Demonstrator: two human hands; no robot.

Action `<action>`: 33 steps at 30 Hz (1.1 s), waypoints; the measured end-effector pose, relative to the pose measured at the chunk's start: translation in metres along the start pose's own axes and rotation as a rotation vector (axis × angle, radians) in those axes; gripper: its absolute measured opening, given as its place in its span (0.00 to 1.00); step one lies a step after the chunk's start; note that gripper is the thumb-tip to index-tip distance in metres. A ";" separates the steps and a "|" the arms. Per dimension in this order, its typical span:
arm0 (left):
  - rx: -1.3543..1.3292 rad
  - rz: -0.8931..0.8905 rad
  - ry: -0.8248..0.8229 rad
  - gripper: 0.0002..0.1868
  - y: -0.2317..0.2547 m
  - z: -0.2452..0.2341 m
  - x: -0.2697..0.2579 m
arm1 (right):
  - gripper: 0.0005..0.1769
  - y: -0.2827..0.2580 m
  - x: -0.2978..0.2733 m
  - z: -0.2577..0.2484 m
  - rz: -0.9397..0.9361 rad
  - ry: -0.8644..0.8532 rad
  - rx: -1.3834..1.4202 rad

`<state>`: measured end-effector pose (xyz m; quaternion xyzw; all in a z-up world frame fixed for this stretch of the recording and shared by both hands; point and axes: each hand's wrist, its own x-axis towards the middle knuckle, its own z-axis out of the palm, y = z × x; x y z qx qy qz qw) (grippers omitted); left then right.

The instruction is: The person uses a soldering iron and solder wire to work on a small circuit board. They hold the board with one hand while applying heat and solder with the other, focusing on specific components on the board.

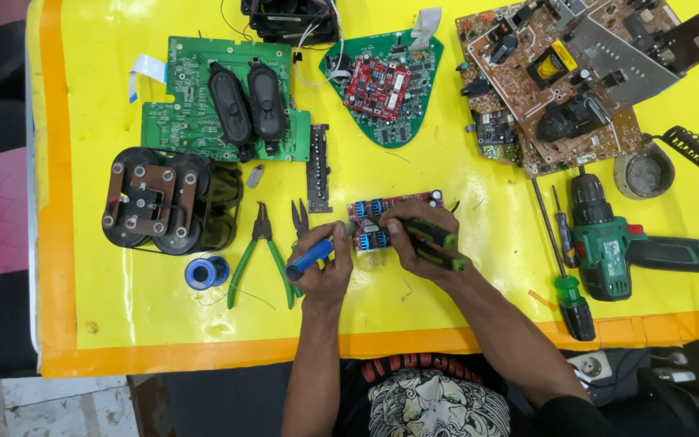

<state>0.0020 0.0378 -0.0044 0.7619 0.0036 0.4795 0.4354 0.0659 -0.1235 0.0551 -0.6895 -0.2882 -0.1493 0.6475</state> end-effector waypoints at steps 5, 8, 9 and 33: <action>0.051 0.054 0.017 0.06 0.009 -0.001 0.010 | 0.08 0.005 -0.007 -0.002 -0.090 -0.021 -0.041; 0.028 0.046 0.016 0.06 0.007 -0.001 0.009 | 0.10 0.003 -0.003 -0.007 -0.085 0.011 -0.038; 0.013 0.040 0.014 0.06 0.008 -0.001 0.009 | 0.12 0.002 -0.001 -0.008 -0.075 0.025 -0.038; -0.021 0.020 0.023 0.07 0.010 0.006 0.005 | 0.06 0.003 0.034 0.010 -0.059 -0.101 -0.179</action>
